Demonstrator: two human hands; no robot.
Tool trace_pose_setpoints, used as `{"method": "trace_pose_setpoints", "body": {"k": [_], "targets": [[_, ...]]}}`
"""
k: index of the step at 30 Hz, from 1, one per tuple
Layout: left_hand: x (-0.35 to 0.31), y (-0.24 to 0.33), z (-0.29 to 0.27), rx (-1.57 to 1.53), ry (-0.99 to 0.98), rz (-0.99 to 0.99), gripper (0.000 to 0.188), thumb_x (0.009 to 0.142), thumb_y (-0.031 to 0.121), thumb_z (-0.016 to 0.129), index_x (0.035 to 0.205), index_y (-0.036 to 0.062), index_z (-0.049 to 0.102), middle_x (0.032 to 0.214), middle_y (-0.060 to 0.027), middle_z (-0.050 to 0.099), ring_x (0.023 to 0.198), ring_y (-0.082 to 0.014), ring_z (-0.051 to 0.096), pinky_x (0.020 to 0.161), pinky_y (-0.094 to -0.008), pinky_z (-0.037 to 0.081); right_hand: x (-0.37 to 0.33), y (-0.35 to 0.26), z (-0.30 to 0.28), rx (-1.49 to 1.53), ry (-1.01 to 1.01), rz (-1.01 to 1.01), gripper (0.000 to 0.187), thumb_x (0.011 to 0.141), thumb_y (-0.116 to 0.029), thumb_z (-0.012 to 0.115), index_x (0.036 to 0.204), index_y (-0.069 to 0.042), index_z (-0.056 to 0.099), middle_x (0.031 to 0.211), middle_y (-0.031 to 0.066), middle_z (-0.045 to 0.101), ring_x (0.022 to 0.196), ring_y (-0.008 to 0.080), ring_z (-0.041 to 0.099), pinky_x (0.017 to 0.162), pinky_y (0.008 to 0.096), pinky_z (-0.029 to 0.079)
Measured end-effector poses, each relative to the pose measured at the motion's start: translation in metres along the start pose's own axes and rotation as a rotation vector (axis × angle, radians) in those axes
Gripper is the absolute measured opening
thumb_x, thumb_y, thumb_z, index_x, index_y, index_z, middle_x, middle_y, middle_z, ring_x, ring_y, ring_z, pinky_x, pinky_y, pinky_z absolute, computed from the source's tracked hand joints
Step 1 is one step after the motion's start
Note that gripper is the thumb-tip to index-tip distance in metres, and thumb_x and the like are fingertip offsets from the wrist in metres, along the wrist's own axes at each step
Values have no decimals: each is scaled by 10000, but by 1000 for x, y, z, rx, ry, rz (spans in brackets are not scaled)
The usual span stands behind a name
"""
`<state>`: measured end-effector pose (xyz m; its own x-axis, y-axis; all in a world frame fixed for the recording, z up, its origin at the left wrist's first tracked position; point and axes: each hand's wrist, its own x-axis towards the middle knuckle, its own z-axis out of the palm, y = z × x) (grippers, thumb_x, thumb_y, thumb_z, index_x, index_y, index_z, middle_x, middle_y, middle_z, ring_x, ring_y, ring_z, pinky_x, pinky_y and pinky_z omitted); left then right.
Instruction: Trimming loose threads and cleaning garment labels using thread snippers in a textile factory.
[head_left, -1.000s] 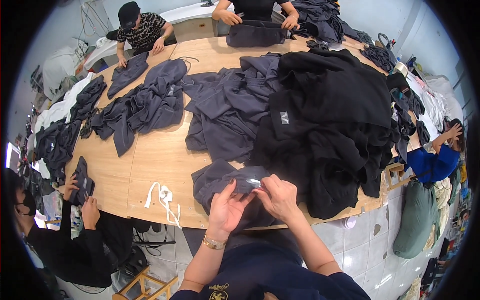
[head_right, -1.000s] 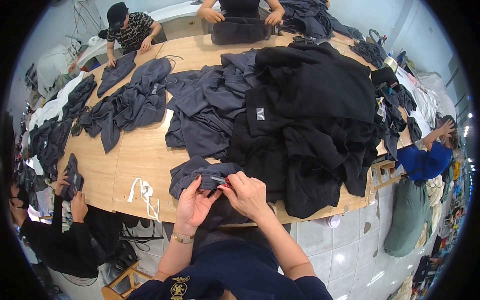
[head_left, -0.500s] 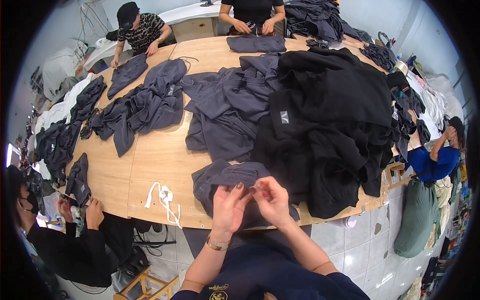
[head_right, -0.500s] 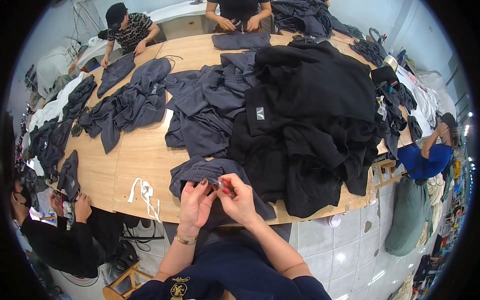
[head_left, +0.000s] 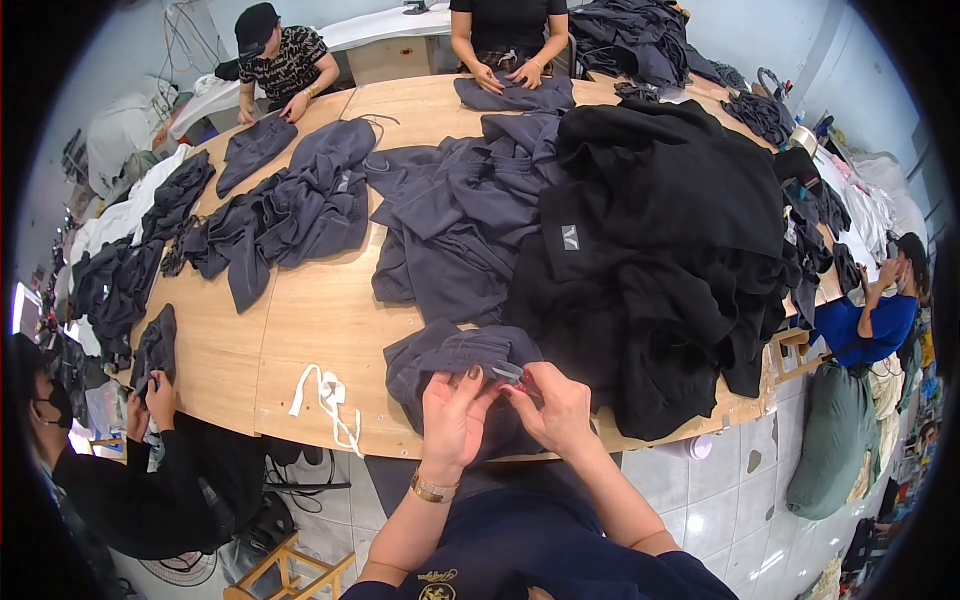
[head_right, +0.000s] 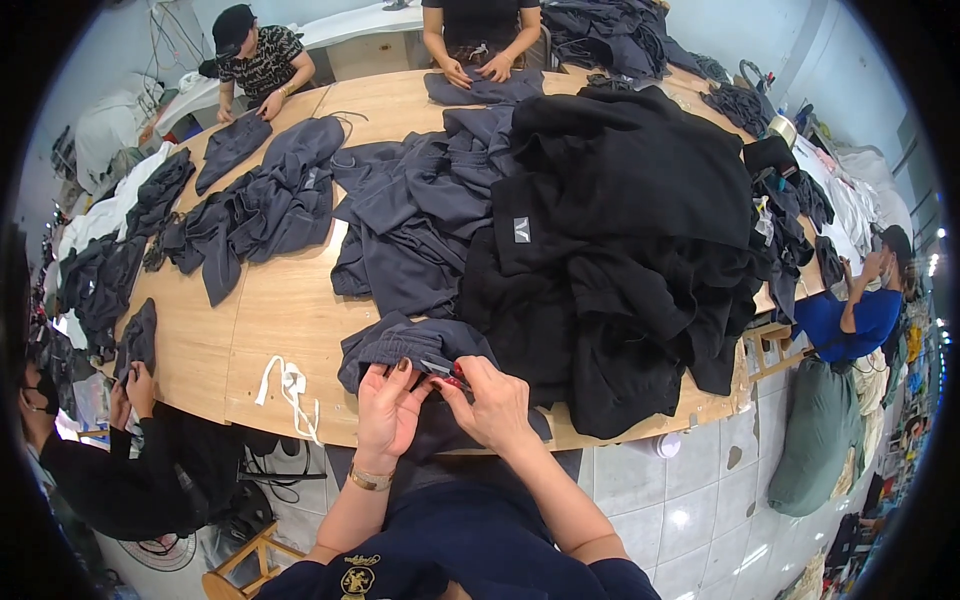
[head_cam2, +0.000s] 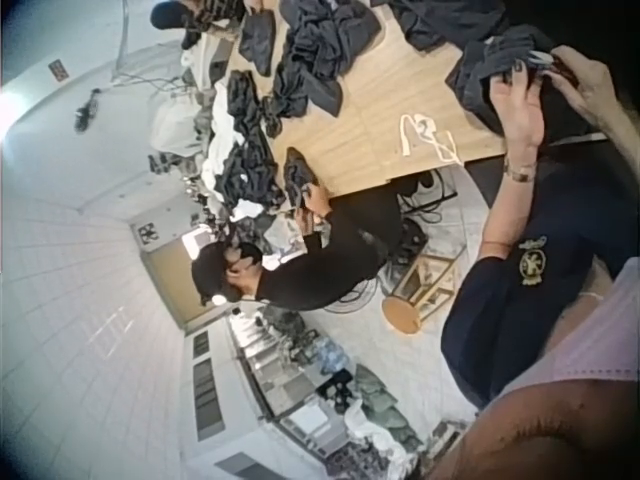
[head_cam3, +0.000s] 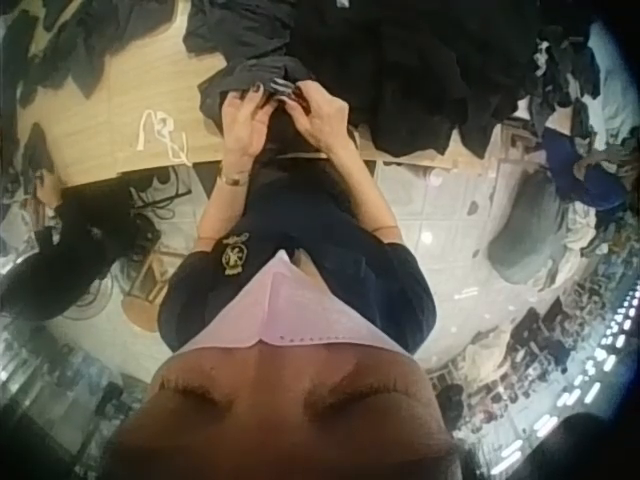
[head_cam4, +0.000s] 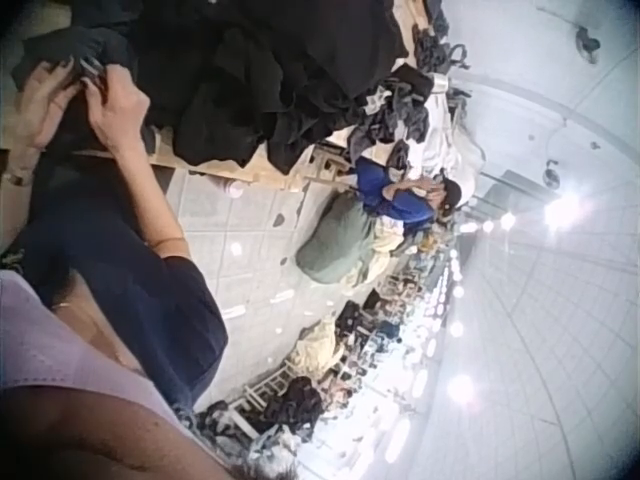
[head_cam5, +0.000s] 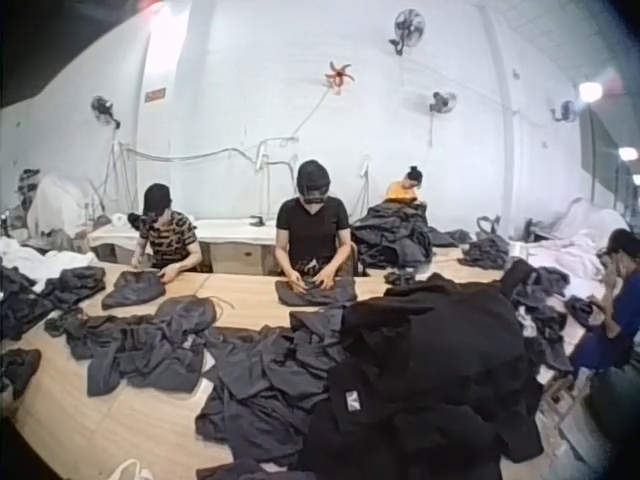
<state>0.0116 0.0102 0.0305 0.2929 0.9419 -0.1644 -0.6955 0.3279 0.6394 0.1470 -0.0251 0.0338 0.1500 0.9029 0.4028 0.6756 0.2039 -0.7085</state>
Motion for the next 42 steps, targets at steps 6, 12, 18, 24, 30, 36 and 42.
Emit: {"method": "trace_pose_setpoints", "body": {"k": [6, 12, 18, 24, 30, 36, 42], "targets": [[0, 0, 0, -1, -9, 2, 257, 907, 61, 492, 1157, 11, 466, 1098, -99, 565, 1002, -200, 569, 844, -350, 494, 0, 1, -1, -28, -8, -12, 245, 741, -196, 700, 829, -20, 553, 702, 108, 569, 577, 239, 597, 506, 294, 445], [1, 0, 1, -11, 14, -7, 243, 906, 62, 494, 1144, 15, 472, 1081, -93, 572, 995, -199, 573, 846, -358, 493, 1, 2, -2, -40, -17, -16, 240, 743, -194, 696, 829, -21, 553, 704, 107, 573, 576, 234, 599, 503, 293, 443], [0, 1, 2, -20, 3, -23, 245, 905, 59, 492, 1146, 19, 469, 1077, -87, 576, 1000, -191, 574, 860, -371, 488, 1, 1, 2, -3, -6, -15, 221, 759, -172, 682, 850, -17, 554, 689, 106, 568, 569, 219, 596, 499, 284, 436], [0, 3, 1, -29, 17, -25, 247, 907, 60, 489, 1150, 21, 471, 1083, -86, 576, 1001, -187, 576, 894, -391, 478, -3, 9, 3, 220, 48, 175, 152, 794, -114, 635, 856, -7, 547, 615, 106, 544, 508, 201, 549, 494, 263, 417], [0, 4, 0, -37, -4, -34, 248, 907, 71, 496, 1150, 27, 474, 1095, -84, 571, 1024, -195, 564, 884, -379, 475, 1, 4, 3, -24, 17, -37, 185, 764, -177, 662, 795, -31, 552, 616, 97, 539, 507, 238, 552, 475, 303, 414], [-1, 3, -1, -37, -12, -38, 245, 908, 83, 501, 1147, 35, 478, 1100, -82, 571, 1025, -193, 562, 866, -366, 473, 2, 5, 7, -78, 11, -75, 226, 796, -268, 643, 793, -70, 533, 642, 60, 553, 504, 235, 558, 456, 311, 410], [-1, 4, 2, -31, -11, -24, 237, 907, 77, 500, 1139, 33, 481, 1086, -81, 577, 1017, -188, 567, 872, -375, 479, 0, 7, 7, 21, 37, -23, 194, 799, -201, 645, 814, -46, 530, 624, 65, 538, 489, 207, 530, 457, 284, 390]]}}
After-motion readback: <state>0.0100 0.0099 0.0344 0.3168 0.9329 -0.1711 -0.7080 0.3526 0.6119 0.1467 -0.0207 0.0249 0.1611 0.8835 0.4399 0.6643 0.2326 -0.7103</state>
